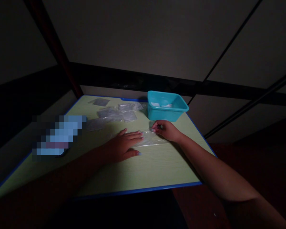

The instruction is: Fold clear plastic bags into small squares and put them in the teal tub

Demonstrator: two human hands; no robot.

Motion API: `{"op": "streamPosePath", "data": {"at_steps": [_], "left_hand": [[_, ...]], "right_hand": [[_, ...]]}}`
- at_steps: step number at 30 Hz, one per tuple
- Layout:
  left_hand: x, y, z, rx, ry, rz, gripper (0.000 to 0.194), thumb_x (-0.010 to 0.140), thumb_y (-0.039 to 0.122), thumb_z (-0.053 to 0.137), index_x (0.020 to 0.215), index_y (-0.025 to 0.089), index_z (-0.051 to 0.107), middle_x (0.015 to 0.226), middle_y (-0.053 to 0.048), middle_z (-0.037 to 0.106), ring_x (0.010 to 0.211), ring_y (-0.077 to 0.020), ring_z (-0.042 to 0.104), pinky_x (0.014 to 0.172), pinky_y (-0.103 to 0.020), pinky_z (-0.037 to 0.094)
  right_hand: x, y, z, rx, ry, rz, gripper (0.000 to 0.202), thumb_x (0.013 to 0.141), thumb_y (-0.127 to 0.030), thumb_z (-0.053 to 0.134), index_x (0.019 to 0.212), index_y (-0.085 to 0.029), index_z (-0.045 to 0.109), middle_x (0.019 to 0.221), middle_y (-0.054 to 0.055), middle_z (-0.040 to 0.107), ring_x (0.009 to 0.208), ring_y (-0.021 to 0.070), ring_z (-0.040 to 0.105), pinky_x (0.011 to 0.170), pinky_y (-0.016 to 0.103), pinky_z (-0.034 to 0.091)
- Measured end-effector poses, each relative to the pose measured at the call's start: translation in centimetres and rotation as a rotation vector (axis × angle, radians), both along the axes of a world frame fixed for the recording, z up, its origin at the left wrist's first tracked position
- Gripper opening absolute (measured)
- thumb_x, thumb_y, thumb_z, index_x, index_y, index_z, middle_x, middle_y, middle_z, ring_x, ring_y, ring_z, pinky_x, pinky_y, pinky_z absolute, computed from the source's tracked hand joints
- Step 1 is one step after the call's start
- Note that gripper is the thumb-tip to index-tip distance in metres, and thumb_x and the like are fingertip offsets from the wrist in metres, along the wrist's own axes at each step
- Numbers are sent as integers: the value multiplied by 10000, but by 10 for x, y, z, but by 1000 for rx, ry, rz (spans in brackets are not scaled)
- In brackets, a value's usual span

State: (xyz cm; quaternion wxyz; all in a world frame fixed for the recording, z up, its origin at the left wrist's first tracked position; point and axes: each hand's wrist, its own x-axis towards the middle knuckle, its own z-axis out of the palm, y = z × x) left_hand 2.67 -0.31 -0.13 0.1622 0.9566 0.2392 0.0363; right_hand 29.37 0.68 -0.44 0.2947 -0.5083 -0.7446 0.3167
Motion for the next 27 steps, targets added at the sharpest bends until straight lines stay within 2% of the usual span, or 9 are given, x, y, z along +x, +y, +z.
{"op": "streamPosePath", "data": {"at_steps": [4, 9, 20, 27], "left_hand": [[0, 0, 0, -5, -3, 4, 529, 937, 463, 430, 1408, 226, 384, 1516, -114, 325, 1402, -253, 286, 1109, -598, 122], [0, 0, 1, -12, -30, 5, 520, 934, 456, 440, 1408, 247, 392, 1511, -118, 336, 1395, -270, 299, 1103, -599, 126], [1, 0, 0, -26, -15, 20, 509, 940, 454, 427, 1405, 250, 395, 1516, -103, 330, 1392, -273, 306, 1103, -610, 117], [0, 0, 0, -29, -38, 15, 494, 945, 460, 414, 1398, 263, 403, 1511, -103, 342, 1388, -271, 314, 1100, -616, 107]], "right_hand": [[2, -2, 5, 61, -39, 62, 77, 755, -214, 616, 761, -144, 646, 722, 42, 627, 672, 150, 521, 645, 271, 403], [4, -4, 11, 151, -98, 125, 83, 790, -199, 613, 780, -144, 674, 764, 67, 624, 718, 170, 536, 672, 290, 411], [6, -6, 19, 204, -143, 246, 72, 780, -126, 620, 759, -165, 677, 780, 69, 636, 787, 185, 569, 728, 305, 431], [7, -6, 21, 176, -181, 270, 82, 792, -162, 621, 745, -170, 688, 770, 64, 629, 765, 172, 569, 711, 292, 435]]}}
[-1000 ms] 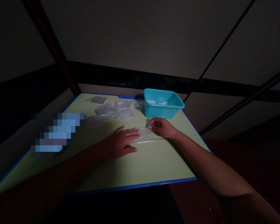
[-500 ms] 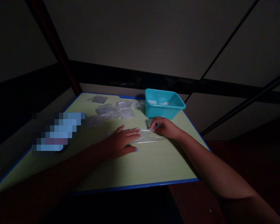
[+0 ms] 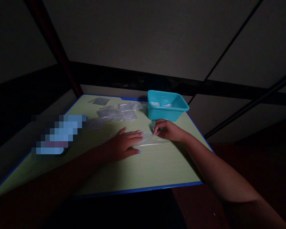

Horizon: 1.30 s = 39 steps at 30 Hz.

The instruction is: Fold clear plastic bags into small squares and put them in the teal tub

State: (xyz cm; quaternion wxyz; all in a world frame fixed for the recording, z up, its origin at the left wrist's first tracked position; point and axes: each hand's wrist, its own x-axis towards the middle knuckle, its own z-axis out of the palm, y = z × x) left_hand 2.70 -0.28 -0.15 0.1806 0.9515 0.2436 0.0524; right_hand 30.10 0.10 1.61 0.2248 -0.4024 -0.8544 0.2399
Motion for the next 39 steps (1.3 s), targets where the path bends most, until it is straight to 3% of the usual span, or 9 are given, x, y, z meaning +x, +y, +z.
{"op": "streamPosePath", "data": {"at_steps": [9, 16, 19, 22, 28, 35, 39], "left_hand": [[1, -1, 3, -19, 15, 15, 476, 944, 429, 422, 1388, 257, 420, 1504, -107, 356, 1378, -278, 329, 1090, -626, 119], [-1, 2, -5, 6, -47, 2, 480, 949, 457, 397, 1396, 283, 410, 1500, -92, 370, 1373, -275, 337, 1095, -615, 111], [-2, 3, -7, 8, -45, -1, 487, 951, 468, 383, 1397, 274, 406, 1501, -94, 367, 1371, -280, 339, 1092, -624, 107], [-2, 4, -6, 6, -33, 1, 487, 954, 466, 376, 1398, 269, 400, 1503, -95, 363, 1374, -282, 336, 1089, -629, 111], [-3, 4, -6, 4, -28, -2, 481, 956, 442, 381, 1410, 280, 383, 1507, -92, 357, 1376, -276, 332, 1098, -610, 102], [-2, 6, -8, 66, -66, 14, 492, 940, 489, 382, 1369, 258, 443, 1500, -93, 371, 1391, -287, 297, 1104, -572, 167], [-4, 5, -4, 114, -71, 62, 530, 943, 487, 367, 1403, 225, 391, 1520, -115, 325, 1411, -287, 251, 1118, -555, 165]], "right_hand": [[9, -1, 9, -87, -93, 32, 121, 776, -110, 587, 801, -158, 695, 824, 63, 633, 803, 173, 574, 748, 297, 439], [10, -1, 13, -182, -151, -2, 198, 756, -70, 514, 793, -153, 689, 820, 51, 618, 789, 164, 565, 738, 280, 430], [9, -1, 10, -231, -135, -56, 181, 815, -173, 516, 757, -141, 684, 789, 51, 600, 723, 157, 542, 686, 275, 420], [7, 1, 5, -253, -124, -120, 384, 921, -336, 410, 732, -134, 676, 688, 41, 559, 620, 141, 487, 616, 272, 396], [7, 5, -5, -184, -175, -107, 485, 942, -434, 380, 668, -140, 652, 560, 19, 527, 522, 121, 422, 557, 262, 348], [4, 8, -10, -89, -235, -111, 419, 928, -342, 425, 622, -148, 635, 612, 53, 602, 567, 131, 473, 601, 262, 370], [3, 8, -12, -65, -263, -122, 384, 916, -287, 440, 625, -141, 643, 604, 60, 610, 553, 131, 467, 591, 265, 366]]}}
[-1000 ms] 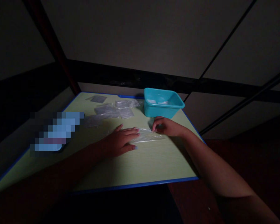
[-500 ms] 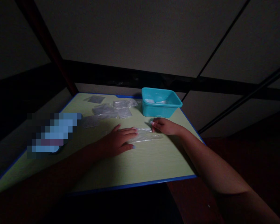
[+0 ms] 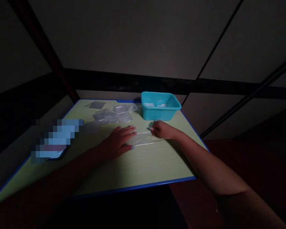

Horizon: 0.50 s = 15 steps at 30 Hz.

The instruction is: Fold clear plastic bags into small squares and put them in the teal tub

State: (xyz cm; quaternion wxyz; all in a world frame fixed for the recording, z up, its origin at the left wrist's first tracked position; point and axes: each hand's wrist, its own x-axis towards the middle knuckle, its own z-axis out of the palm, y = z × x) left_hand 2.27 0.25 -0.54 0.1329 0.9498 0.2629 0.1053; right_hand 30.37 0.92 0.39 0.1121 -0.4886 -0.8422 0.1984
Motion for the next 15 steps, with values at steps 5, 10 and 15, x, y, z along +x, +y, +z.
{"op": "streamPosePath", "data": {"at_steps": [5, 10, 15], "left_hand": [[3, -7, 12, 14, 103, 32, 585, 940, 500, 367, 1442, 204, 319, 1544, -133, 258, 1427, -300, 201, 1100, -577, 203], [30, -12, 24, -3, 202, 118, 602, 926, 479, 411, 1429, 152, 352, 1538, -170, 240, 1418, -321, 221, 1078, -566, 265], [45, -6, 15, 38, 184, 137, 589, 938, 445, 372, 1452, 163, 317, 1540, -142, 234, 1423, -284, 221, 1096, -576, 212]], "right_hand": [[-2, 0, 1, 31, -66, -13, 365, 914, -243, 432, 646, -140, 657, 631, 70, 638, 570, 132, 483, 592, 263, 359], [-7, -3, 5, 90, -168, -26, 305, 898, -234, 478, 665, -136, 650, 747, 121, 665, 678, 171, 525, 670, 289, 360], [-12, -7, 10, 123, -259, -32, 237, 898, -180, 486, 731, -123, 645, 824, 124, 651, 762, 176, 522, 743, 281, 351]]}}
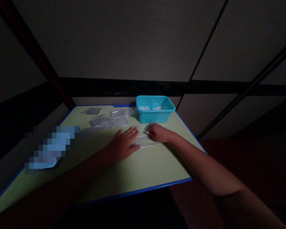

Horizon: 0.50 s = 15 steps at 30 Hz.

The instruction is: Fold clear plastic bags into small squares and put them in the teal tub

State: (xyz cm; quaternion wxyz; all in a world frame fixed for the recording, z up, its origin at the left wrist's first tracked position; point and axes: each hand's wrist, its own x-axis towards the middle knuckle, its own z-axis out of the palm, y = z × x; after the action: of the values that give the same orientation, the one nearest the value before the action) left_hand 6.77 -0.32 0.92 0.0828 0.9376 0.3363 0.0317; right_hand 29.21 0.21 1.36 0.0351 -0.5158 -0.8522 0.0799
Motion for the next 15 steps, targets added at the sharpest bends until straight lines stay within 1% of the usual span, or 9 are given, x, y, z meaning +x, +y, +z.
{"op": "streamPosePath", "data": {"at_steps": [2, 4, 11, 15], "left_hand": [[-3, 2, -5, -25, 3, -72, 572, 941, 420, 360, 1464, 199, 292, 1545, -112, 229, 1427, -256, 215, 1106, -556, 198], [-7, 2, -8, -41, 0, -116, 556, 944, 395, 352, 1467, 217, 287, 1546, -95, 233, 1430, -239, 209, 1113, -539, 189], [-10, -1, -9, -21, -48, -144, 518, 944, 339, 331, 1440, 192, 350, 1523, -101, 297, 1417, -233, 251, 1113, -543, 177], [-10, -2, -10, 37, -71, -155, 531, 934, 365, 356, 1430, 175, 367, 1509, -114, 321, 1412, -226, 266, 1119, -534, 161]], "right_hand": [[-1, -2, 1, 2, -21, -4, 228, 899, -165, 482, 743, -116, 642, 835, 125, 646, 783, 181, 523, 759, 283, 347], [-2, -3, 2, 2, -33, -8, 231, 905, -164, 471, 756, -113, 640, 848, 127, 641, 805, 187, 524, 773, 287, 343], [-2, -5, 0, 15, -61, -19, 255, 924, -206, 443, 798, -113, 645, 868, 125, 620, 827, 197, 512, 806, 309, 338], [-2, -6, -1, 58, -84, -4, 268, 922, -232, 443, 799, -114, 651, 854, 118, 601, 840, 197, 498, 828, 314, 338]]}}
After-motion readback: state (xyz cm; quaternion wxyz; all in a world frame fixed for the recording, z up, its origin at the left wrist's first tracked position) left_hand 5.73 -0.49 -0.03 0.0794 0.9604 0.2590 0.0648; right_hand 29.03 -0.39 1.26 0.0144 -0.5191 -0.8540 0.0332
